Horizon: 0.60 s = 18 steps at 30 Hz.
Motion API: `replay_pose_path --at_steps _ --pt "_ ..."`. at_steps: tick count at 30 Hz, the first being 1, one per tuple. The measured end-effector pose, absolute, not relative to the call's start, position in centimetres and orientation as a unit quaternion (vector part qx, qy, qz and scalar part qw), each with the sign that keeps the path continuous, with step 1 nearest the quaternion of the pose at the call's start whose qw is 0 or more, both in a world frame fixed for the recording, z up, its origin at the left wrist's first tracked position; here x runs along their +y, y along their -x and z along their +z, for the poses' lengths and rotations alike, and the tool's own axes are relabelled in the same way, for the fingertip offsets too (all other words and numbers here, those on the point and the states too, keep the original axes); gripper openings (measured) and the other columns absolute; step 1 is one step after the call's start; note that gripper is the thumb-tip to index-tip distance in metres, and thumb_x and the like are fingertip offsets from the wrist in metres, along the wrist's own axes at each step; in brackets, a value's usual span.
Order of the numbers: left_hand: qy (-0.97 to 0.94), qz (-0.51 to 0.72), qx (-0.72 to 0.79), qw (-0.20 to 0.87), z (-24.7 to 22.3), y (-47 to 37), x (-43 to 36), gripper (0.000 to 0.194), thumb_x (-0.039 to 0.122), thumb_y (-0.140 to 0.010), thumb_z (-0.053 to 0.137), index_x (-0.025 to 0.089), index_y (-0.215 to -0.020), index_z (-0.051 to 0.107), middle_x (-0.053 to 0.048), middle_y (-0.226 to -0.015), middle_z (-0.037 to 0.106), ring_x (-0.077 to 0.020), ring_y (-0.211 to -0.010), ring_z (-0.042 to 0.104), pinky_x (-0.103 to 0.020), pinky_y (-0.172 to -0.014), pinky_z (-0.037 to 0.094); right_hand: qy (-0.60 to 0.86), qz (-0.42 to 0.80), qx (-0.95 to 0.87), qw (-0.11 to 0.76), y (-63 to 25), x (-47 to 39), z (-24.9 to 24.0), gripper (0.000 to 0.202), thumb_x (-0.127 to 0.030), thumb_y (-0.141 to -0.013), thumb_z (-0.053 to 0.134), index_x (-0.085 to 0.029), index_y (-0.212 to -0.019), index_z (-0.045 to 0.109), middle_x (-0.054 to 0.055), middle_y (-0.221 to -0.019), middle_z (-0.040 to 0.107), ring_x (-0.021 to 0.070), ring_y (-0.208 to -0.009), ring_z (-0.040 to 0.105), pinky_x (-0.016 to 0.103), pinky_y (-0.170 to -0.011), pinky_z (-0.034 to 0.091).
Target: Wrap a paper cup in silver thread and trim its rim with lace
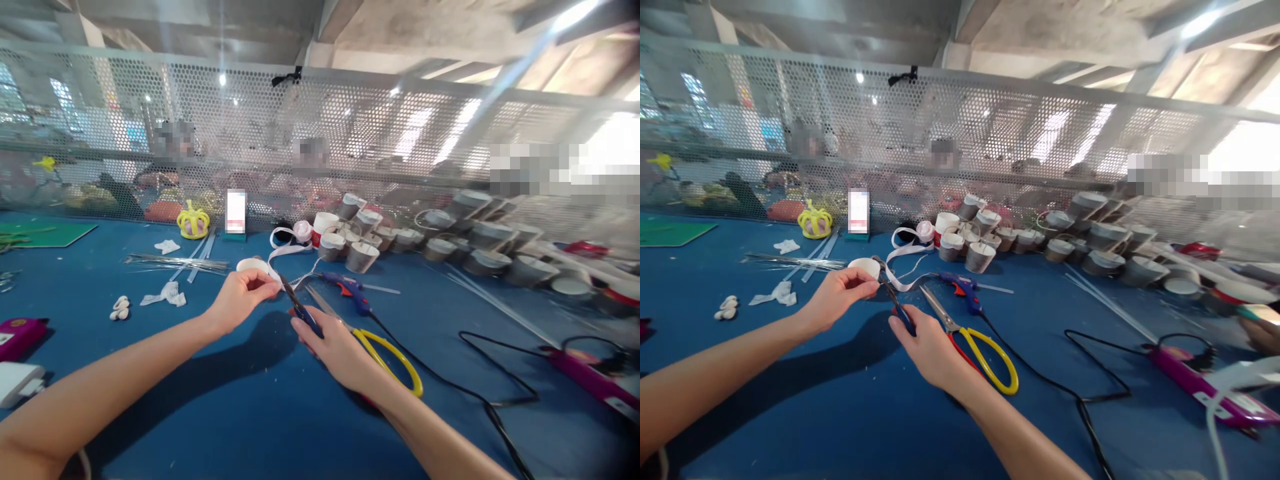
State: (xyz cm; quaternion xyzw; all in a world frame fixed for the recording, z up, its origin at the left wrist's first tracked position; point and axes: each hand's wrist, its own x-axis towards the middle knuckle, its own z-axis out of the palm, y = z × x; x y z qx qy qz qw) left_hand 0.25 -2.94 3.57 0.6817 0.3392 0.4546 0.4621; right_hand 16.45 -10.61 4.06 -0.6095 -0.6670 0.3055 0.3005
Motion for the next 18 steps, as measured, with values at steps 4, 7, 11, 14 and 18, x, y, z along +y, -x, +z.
replay_pose_path --at_steps 4,7,11,14,18 --pt "-0.835 0.495 0.217 0.102 4.3 0.8 -2.2 0.013 0.016 -0.081 0.048 0.017 -0.089 0.059 -0.007 -0.089 0.064 -0.0176 -0.086 0.055 -0.034 -0.077 0.043 0.602 0.354 -0.636 0.328 -16.6 -10.5 4.4 0.027 -0.042 -0.082 0.042 -0.017 -0.087 0.051 -0.003 -0.060 0.048 0.0099 -0.047 0.042 0.023 -0.044 0.035" --pt "-0.870 0.457 0.138 -0.124 4.5 1.3 -1.9 0.014 0.011 -0.082 0.048 0.018 -0.088 0.059 -0.006 -0.090 0.065 -0.0184 -0.091 0.052 -0.033 -0.078 0.040 0.593 0.389 -0.626 0.325 -16.5 -10.6 4.6 0.026 -0.041 -0.082 0.042 -0.017 -0.085 0.050 -0.003 -0.061 0.047 0.0083 -0.046 0.041 0.021 -0.043 0.035" --pt "-0.863 0.454 0.143 -0.170 4.2 1.4 -2.2 0.008 0.017 -0.081 0.053 0.019 -0.080 0.060 -0.002 -0.075 0.066 -0.0170 -0.080 0.053 -0.031 -0.071 0.036 0.593 0.389 -0.633 0.308 -16.4 -10.7 4.5 0.026 -0.039 -0.083 0.041 -0.015 -0.087 0.051 -0.002 -0.061 0.048 0.0085 -0.047 0.043 0.021 -0.042 0.036" --pt "-0.848 0.477 0.230 0.035 4.0 0.8 -2.6 0.013 0.025 -0.080 0.055 0.019 -0.071 0.062 -0.002 -0.066 0.064 -0.0157 -0.071 0.054 -0.031 -0.067 0.036 0.599 0.325 -0.661 0.316 -16.4 -10.6 4.0 0.027 -0.038 -0.083 0.042 -0.015 -0.086 0.055 -0.001 -0.059 0.051 0.0108 -0.049 0.045 0.022 -0.044 0.037" --pt "-0.646 0.438 0.328 0.531 3.4 -0.4 -2.7 0.023 0.036 -0.070 0.062 0.015 -0.065 0.057 -0.001 -0.057 0.058 -0.0120 -0.056 0.053 -0.026 -0.055 0.038 0.599 0.230 -0.693 0.330 -16.5 -10.2 3.7 0.025 -0.037 -0.082 0.044 -0.015 -0.084 0.058 0.002 -0.066 0.059 0.0153 -0.060 0.052 0.027 -0.057 0.042"
